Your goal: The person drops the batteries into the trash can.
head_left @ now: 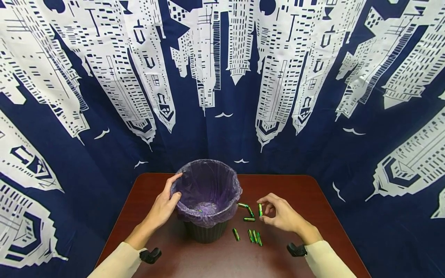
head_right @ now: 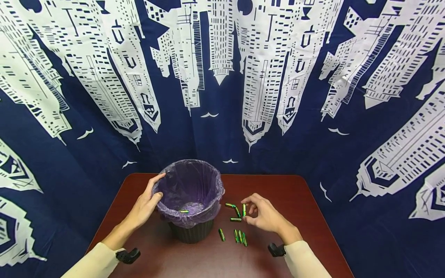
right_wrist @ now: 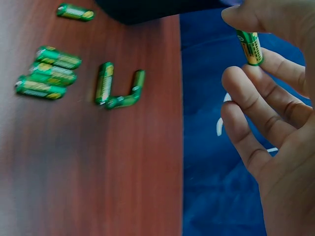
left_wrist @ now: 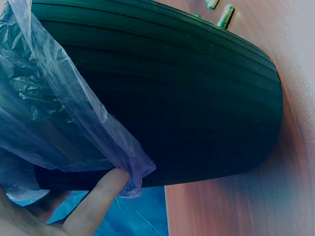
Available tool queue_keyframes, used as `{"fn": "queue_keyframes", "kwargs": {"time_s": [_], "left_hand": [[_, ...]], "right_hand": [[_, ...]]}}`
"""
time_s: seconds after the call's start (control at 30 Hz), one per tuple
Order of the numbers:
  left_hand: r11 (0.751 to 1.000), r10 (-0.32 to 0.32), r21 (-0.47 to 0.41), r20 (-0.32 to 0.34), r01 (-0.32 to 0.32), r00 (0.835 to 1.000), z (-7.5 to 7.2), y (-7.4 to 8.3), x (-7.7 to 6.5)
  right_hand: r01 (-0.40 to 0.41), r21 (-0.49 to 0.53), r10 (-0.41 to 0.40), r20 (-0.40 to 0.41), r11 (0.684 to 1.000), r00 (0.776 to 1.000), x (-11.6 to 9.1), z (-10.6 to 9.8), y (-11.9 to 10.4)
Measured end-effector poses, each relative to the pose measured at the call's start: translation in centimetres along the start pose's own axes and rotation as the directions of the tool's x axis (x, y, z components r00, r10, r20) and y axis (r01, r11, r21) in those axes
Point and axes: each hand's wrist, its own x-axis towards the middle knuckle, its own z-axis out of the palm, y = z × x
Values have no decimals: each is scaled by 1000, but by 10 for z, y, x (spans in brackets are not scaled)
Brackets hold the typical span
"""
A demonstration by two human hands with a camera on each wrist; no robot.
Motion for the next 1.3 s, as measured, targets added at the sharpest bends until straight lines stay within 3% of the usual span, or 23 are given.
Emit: {"fn": "queue_keyframes", "kwargs": {"time_s": [0.8, 1.03, 1.3], "left_hand": [[1000, -5, -4, 5, 5, 1000, 1, 0, -2], [1000, -12, -7, 8, 12, 1000, 0, 1, 0], [1000, 1, -7, 7, -1, 1000, -1, 2, -1]], "right_hand": [[156, -98, -163, -65, 983, 984, 67, -55, -60], [198, -118, -205, -48, 973, 978, 92, -69, -81], [191, -112, -191, 8, 975, 982, 115, -76, -105]]}}
